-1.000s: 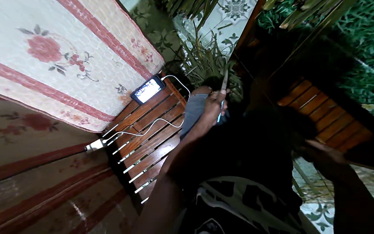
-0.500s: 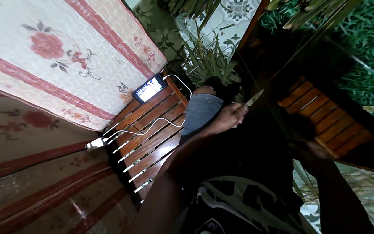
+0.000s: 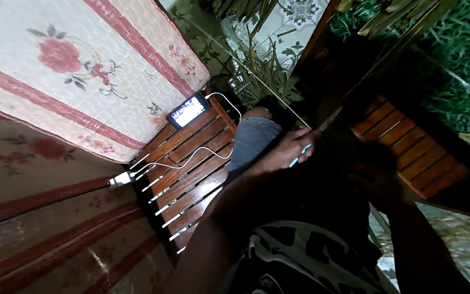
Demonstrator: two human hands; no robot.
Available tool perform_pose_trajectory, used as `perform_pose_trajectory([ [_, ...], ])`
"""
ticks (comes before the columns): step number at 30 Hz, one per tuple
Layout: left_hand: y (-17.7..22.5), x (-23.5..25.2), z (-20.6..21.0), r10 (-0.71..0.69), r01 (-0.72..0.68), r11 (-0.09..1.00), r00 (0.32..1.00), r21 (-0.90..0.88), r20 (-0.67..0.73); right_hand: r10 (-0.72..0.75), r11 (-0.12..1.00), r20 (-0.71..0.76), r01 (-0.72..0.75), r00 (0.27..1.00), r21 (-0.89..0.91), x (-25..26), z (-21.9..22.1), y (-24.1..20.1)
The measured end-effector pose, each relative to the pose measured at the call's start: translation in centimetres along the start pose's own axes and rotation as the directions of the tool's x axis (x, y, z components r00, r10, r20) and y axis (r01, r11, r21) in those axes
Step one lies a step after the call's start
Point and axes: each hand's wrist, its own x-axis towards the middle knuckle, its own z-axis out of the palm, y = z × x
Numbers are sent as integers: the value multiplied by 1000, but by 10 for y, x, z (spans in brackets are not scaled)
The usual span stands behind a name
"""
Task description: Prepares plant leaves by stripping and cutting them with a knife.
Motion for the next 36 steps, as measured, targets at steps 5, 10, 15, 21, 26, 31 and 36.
perform_pose_trajectory([
  [5,-9,-6,31,-73,23,960,982,278,172,-4,1000,-96,2,995,-25,-4,4,-20],
  [10,11,-5,13,-63,62,998,997,19,52,36,998,-30,-37,999,-41,-8,-7,-20],
  [15,-2,0,4,-39,39,999,998,-17,40,-25,991,-66,33,998,130,-9,-6,7],
  [21,4,-13,18,-83,68,987,992,147,98,43,999,9,-43,999,-19,-12,-6,-16],
  [26,16,-3,-19,68,-73,987,997,-145,-42,-8,992,-5,8,1000,123,-17,-11,22],
  [31,5,-19,17,-108,89,986,985,139,135,-63,996,17,62,998,62,-12,-4,0],
  [36,58,-19,-32,164,-182,977,974,-113,-157,190,980,15,-190,982,65,-30,-24,24],
])
